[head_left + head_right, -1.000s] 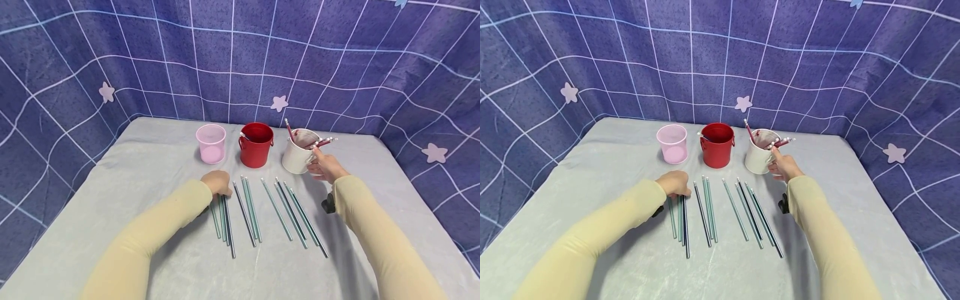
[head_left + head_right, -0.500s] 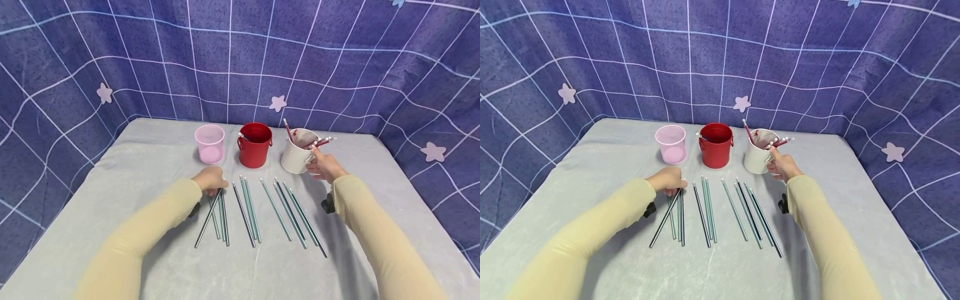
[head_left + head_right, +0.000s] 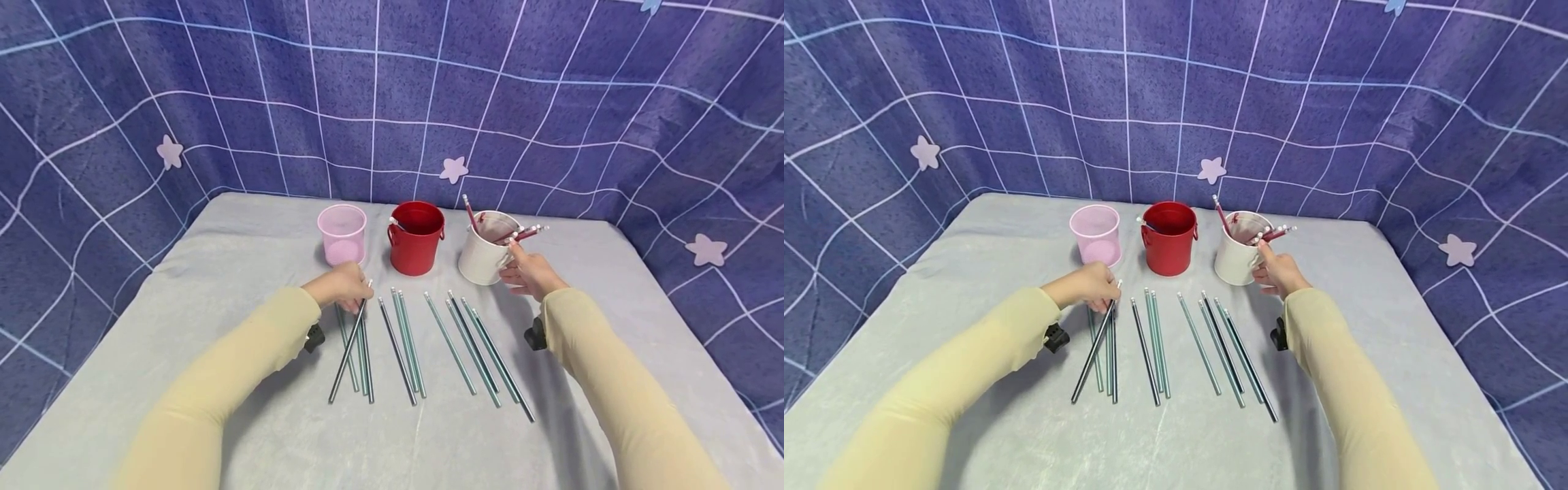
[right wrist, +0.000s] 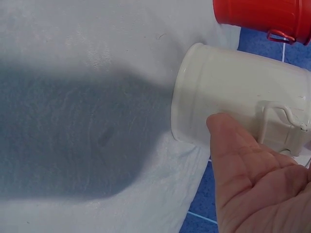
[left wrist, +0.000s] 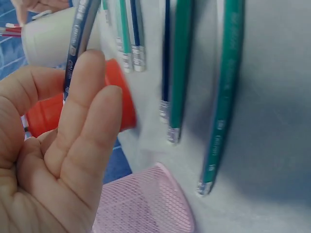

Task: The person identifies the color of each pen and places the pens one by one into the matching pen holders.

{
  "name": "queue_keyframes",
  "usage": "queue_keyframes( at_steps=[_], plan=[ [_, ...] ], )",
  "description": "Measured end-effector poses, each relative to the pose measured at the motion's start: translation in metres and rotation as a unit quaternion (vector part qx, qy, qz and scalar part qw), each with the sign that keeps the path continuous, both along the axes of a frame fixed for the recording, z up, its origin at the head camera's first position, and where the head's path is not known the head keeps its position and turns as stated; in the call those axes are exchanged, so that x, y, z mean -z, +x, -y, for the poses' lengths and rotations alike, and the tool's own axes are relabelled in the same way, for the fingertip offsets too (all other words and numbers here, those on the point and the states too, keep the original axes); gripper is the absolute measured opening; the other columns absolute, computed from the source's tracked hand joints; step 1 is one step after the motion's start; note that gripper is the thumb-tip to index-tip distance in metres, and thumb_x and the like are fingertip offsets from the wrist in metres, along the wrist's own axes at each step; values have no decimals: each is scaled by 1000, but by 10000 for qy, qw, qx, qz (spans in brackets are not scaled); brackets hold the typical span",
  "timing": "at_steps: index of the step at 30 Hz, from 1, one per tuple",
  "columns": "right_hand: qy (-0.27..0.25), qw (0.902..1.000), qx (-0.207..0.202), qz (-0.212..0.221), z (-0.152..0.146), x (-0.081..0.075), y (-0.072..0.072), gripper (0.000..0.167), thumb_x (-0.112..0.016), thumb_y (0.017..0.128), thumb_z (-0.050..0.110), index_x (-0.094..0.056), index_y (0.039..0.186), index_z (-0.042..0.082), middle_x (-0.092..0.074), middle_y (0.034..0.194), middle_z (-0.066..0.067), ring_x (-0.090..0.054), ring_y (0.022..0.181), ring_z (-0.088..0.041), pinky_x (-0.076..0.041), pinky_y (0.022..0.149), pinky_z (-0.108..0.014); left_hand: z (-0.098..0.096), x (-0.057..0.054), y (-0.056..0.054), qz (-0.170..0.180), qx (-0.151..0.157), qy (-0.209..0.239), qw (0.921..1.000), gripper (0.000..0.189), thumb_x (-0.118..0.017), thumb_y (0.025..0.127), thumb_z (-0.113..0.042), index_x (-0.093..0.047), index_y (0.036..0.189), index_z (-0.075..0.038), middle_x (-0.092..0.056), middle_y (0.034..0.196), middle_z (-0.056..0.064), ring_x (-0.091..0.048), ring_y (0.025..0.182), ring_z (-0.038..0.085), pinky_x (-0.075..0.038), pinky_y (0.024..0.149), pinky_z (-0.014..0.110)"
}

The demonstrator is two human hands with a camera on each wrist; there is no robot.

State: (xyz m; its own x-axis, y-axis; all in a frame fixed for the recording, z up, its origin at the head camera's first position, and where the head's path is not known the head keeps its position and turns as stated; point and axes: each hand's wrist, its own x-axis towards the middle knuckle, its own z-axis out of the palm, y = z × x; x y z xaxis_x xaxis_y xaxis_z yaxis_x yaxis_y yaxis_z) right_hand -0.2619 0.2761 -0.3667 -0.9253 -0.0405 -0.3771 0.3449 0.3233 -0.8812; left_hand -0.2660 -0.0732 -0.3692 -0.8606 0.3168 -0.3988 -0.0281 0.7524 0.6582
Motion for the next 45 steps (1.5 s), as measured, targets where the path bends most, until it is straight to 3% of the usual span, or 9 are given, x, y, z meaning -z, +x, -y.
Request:
queue_keyframes(
  at_steps=[7, 13, 19, 22, 25, 28, 32, 37, 45],
  plan=[
    [-27, 10000, -26, -27, -2, -1, 0, 84, -14, 101, 51, -21, 137, -24, -32, 139, -38, -35, 132, -45, -35, 106, -53, 2, -20, 0, -208, 130, 285, 9993, 15, -57, 83, -8, -59, 69, -3, -61, 60, 7, -61, 48, 11, -59, 60, 33],
    [-13, 10000, -16, -48, 0, 1, 0, 84, -15, 101, 51, -22, 137, -24, -33, 138, -39, -36, 131, -45, -36, 106, -53, 7, -34, -4, -375, -113, 1032, 9939, 18, -54, 83, -6, -57, 65, -4, -60, 61, 6, -61, 50, 11, -59, 60, 31],
    [24, 9999, -40, -89, -1, 0, 0, 85, -15, 101, 52, -22, 137, -24, -34, 138, -38, -36, 131, -45, -36, 106, -52, 5, -59, 0, -831, -565, 1904, 9765, 13, -56, 85, -2, -58, 73, 0, -61, 64, 3, -63, 53, 10, -58, 61, 26],
    [19, 9999, -25, -107, -2, 1, 0, 84, -16, 101, 52, -22, 137, -24, -34, 138, -38, -36, 131, -45, -36, 106, -52, 5, -71, -1, -948, -856, 2524, 9591, 11, -57, 89, -2, -57, 78, 1, -60, 63, 1, -63, 54, 8, -58, 64, 27],
    [14, 9999, -20, -119, -1, 2, 0, 84, -16, 101, 52, -23, 136, -24, -34, 138, -39, -36, 131, -45, -35, 106, -53, 6, -80, 0, -1004, -1255, 3236, 9325, 12, -56, 92, -2, -54, 80, 1, -60, 63, -1, -63, 53, 7, -58, 63, 26],
    [3, 9999, -50, -143, -1, 2, 1, 84, -16, 101, 51, -23, 136, -25, -35, 137, -39, -36, 130, -46, -36, 106, -54, 6, -86, 2, -1270, -1716, 3848, 8980, 10, -56, 92, -2, -55, 82, -1, -61, 62, -4, -62, 53, 5, -57, 61, 22],
    [19, 9998, -82, -173, -1, 1, 1, 85, -15, 100, 52, -23, 136, -25, -35, 136, -39, -37, 130, -46, -37, 105, -54, 3, -91, 6, -2085, -2199, 4547, 8375, 7, -57, 92, 0, -57, 85, 0, -63, 63, -7, -63, 55, 5, -56, 64, 20],
    [21, 9999, -56, -155, -1, 0, 1, 85, -15, 100, 52, -22, 137, -25, -34, 137, -39, -36, 130, -46, -37, 105, -54, -2, -101, 12, -2929, -2108, 5384, 7615, 2, -56, 91, 7, -56, 91, 9, -64, 74, 2, -66, 65, 9, -57, 71, 25],
    [13, 9999, -12, -112, 0, 1, 1, 85, -15, 101, 52, -22, 137, -24, -34, 137, -39, -36, 130, -45, -36, 105, -54, 0, -124, 8, -3692, -2018, 5999, 6805, 10, -54, 91, 8, -57, 85, 2, -65, 72, 3, -66, 69, 10, -57, 73, 26]
  ],
)
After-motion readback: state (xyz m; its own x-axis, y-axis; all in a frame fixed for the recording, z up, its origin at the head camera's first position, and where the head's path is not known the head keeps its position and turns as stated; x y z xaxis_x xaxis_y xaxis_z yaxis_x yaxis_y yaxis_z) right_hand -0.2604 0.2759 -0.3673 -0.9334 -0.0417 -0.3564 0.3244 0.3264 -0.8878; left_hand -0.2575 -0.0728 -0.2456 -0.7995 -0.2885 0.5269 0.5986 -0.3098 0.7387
